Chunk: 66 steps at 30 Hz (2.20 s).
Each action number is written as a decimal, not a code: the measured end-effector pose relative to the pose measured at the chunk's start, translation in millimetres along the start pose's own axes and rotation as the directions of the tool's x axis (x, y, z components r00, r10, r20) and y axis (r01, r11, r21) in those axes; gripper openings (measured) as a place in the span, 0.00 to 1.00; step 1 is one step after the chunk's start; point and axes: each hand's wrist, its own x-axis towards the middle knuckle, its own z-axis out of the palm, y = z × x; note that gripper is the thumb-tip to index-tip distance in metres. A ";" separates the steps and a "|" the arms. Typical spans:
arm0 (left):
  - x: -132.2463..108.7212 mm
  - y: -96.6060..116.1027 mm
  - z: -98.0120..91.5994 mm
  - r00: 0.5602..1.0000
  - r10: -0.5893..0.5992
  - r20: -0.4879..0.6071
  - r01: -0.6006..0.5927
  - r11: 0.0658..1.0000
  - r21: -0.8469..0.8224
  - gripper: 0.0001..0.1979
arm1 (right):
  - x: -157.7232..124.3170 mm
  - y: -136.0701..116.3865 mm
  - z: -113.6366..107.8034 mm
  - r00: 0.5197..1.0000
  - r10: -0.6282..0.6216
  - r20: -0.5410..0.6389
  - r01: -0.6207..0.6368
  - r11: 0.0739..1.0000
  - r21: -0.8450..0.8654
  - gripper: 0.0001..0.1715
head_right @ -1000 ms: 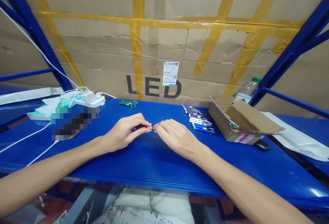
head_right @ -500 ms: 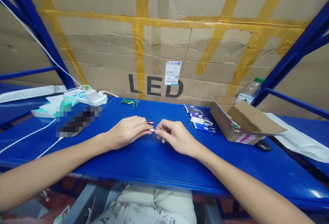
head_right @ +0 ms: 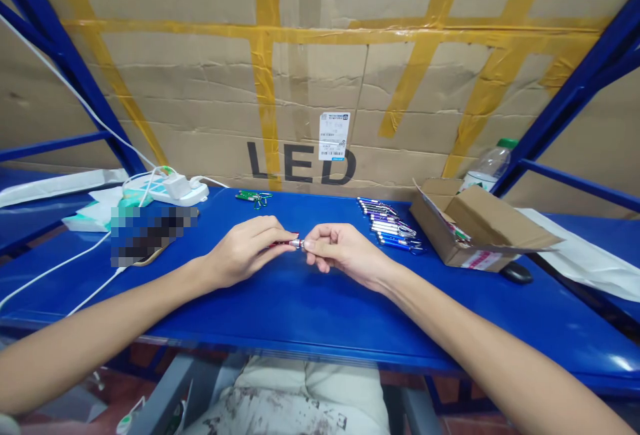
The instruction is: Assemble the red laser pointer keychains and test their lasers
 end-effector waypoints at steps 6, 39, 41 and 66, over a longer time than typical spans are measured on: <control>-4.0 -1.3 3.8 0.977 -0.200 0.078 0.212 0.953 -0.216 0.09 | -1.7 7.0 0.9 0.939 -0.337 -0.068 0.280 0.863 -0.420 0.17; -3.7 -1.1 3.8 0.987 -0.115 0.112 0.135 0.974 -0.184 0.08 | 0.8 4.0 2.3 0.995 0.099 0.019 -0.101 0.989 0.106 0.25; -4.2 -0.8 4.7 0.983 -0.149 0.107 0.169 0.962 -0.215 0.08 | 0.5 5.7 3.4 0.998 0.051 -0.024 -0.049 0.997 0.059 0.26; -6.5 -3.6 5.7 0.959 -0.232 0.160 0.270 0.920 -0.285 0.09 | -3.0 0.8 3.2 0.994 -0.108 0.031 0.112 0.921 -0.374 0.26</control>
